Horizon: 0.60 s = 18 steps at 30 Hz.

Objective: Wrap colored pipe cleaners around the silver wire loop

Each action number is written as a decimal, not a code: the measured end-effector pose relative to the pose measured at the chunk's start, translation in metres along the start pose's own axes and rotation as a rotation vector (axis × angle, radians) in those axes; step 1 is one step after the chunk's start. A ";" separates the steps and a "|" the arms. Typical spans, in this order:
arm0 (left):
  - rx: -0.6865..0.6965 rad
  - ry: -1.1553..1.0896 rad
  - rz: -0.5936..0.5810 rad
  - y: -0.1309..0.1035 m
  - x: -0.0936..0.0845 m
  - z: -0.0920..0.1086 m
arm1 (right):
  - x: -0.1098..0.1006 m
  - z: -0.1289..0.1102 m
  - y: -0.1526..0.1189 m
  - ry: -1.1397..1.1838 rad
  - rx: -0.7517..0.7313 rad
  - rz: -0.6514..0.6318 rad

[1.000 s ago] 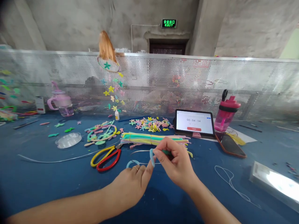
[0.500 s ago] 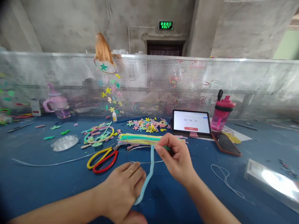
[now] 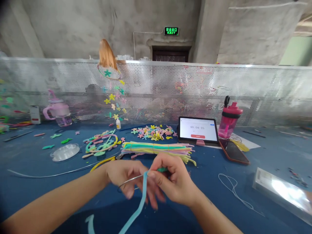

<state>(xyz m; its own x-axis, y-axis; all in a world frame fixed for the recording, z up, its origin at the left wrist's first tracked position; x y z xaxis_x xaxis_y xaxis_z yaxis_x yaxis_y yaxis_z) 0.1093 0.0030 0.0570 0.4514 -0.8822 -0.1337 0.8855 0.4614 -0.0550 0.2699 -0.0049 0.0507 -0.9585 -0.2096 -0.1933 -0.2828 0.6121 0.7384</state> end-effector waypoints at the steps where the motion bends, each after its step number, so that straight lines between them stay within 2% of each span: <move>1: -0.029 -0.013 -0.192 0.007 0.005 -0.003 | 0.001 0.000 0.000 -0.003 -0.014 -0.007; 2: -0.039 -0.030 -0.376 0.013 0.011 -0.006 | 0.002 0.000 -0.001 -0.012 -0.029 -0.017; 3: -0.021 -0.049 -0.501 0.019 0.015 -0.010 | 0.003 0.001 -0.001 -0.020 -0.036 -0.034; 5: 0.075 -0.108 -0.594 0.030 0.020 -0.021 | 0.005 0.002 -0.002 -0.037 -0.033 -0.072; 6: 0.127 -0.135 -0.584 0.035 0.022 -0.028 | 0.005 0.003 -0.002 -0.049 -0.030 -0.088; 9: 0.232 -0.202 -0.491 0.040 0.024 -0.046 | 0.006 0.004 -0.003 -0.066 -0.031 -0.113; 13: 0.192 -0.112 -0.418 0.026 0.022 -0.052 | 0.005 0.002 -0.001 -0.030 -0.026 -0.083; 15: 0.163 -0.073 -0.252 0.015 0.016 -0.048 | 0.003 0.000 -0.001 -0.006 -0.027 -0.058; 18: 0.132 -0.083 0.101 0.001 0.000 -0.042 | 0.002 -0.002 0.000 0.008 -0.028 -0.053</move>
<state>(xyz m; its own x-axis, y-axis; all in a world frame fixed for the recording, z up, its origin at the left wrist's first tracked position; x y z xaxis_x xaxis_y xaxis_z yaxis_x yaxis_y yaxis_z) 0.1054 0.0070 0.0154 0.5418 -0.8391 -0.0495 0.8393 0.5368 0.0859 0.2682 -0.0066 0.0514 -0.9418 -0.2478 -0.2273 -0.3321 0.5787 0.7449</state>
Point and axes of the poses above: each hand's wrist, its own y-axis towards the middle knuckle, its own x-axis out of the palm, z = x × y, the point moved 2 cm from there along y, towards the middle knuckle, and after that the axes turned 14 degrees about z, right-handed, at the moved point
